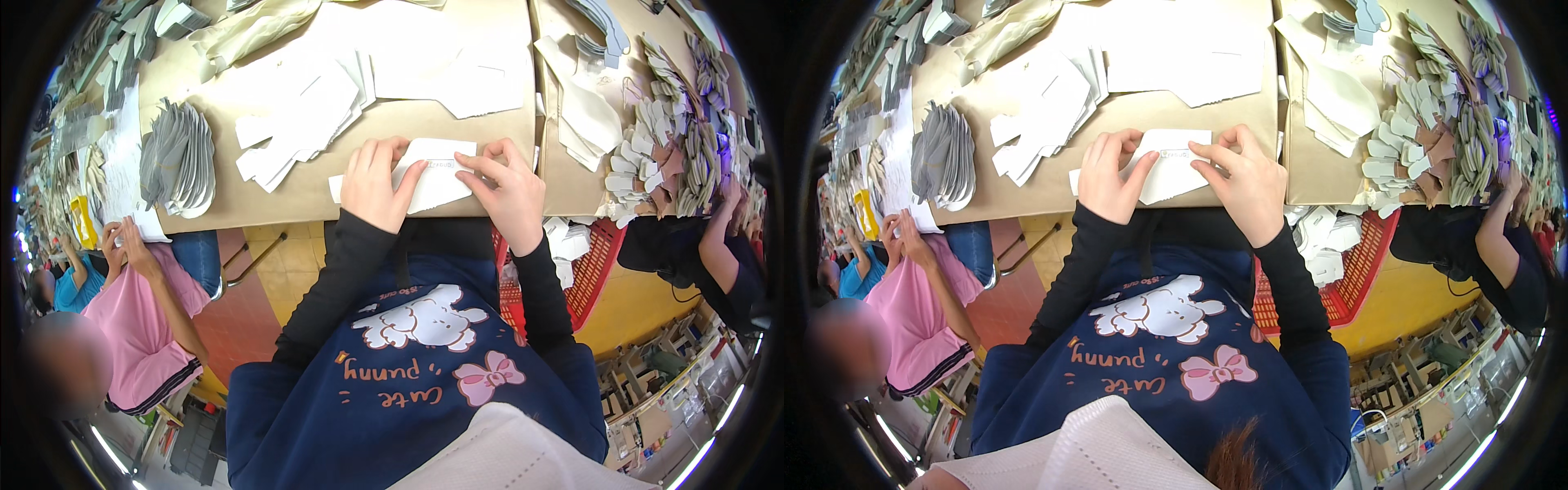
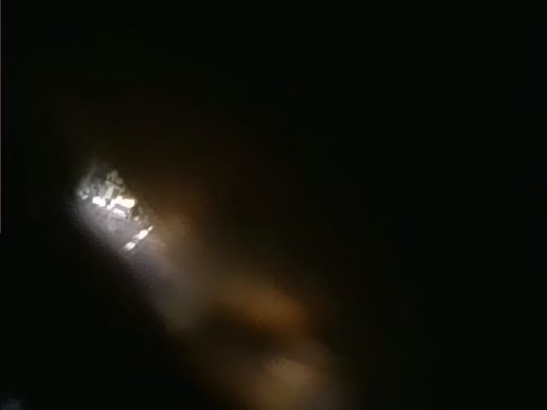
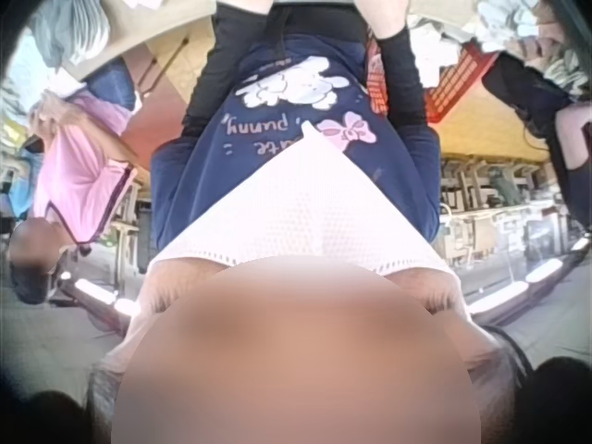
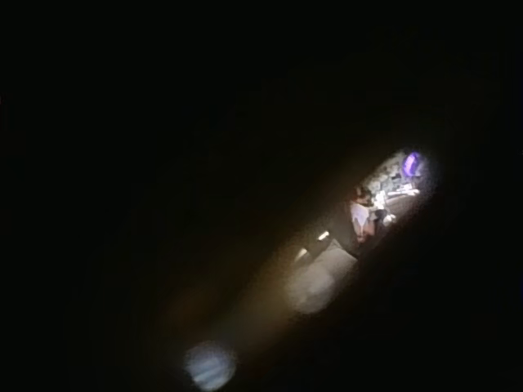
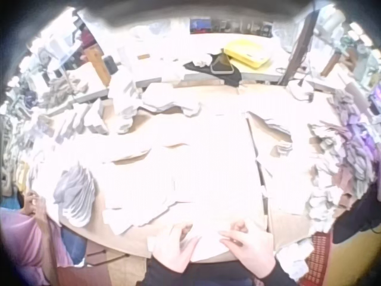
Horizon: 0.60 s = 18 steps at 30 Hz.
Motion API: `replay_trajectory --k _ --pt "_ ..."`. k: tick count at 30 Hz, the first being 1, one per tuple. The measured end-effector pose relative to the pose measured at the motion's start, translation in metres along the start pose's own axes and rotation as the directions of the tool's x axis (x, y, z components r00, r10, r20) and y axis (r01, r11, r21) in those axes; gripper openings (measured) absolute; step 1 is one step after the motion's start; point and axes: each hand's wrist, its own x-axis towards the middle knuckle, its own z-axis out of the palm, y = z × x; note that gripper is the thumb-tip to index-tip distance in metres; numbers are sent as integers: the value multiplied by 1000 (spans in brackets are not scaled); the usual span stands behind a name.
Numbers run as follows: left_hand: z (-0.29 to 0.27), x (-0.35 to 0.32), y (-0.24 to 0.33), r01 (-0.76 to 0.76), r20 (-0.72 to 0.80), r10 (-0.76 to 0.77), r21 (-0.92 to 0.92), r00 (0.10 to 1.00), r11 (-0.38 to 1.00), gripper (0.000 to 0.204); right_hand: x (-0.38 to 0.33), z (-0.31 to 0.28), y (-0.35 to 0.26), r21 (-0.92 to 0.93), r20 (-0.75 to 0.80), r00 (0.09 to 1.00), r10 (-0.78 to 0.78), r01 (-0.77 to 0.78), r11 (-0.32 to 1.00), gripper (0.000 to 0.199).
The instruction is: The person assembles face masks by hand at a workbench. They pick up white fabric pieces, fold them, insert a metal nose strip, and stack the finished masks. The person also handles gray fabric pieces and places them into a red basket.
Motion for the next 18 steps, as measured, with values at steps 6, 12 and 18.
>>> replay_trajectory --k 6,12,18 --pt "5 15 -5 138 47 -138 13 989 990 18 1 0 0 3 1 1000 0 0 1000 24" --pt "9 20 -7 88 4 -88 27 996 996 17 6 0 3 -38 10 1000 -22 22 999 24" --pt "10 19 -7 141 32 -142 18 989 990 15 7 0 4 -54 26 999 -38 40 998 24"
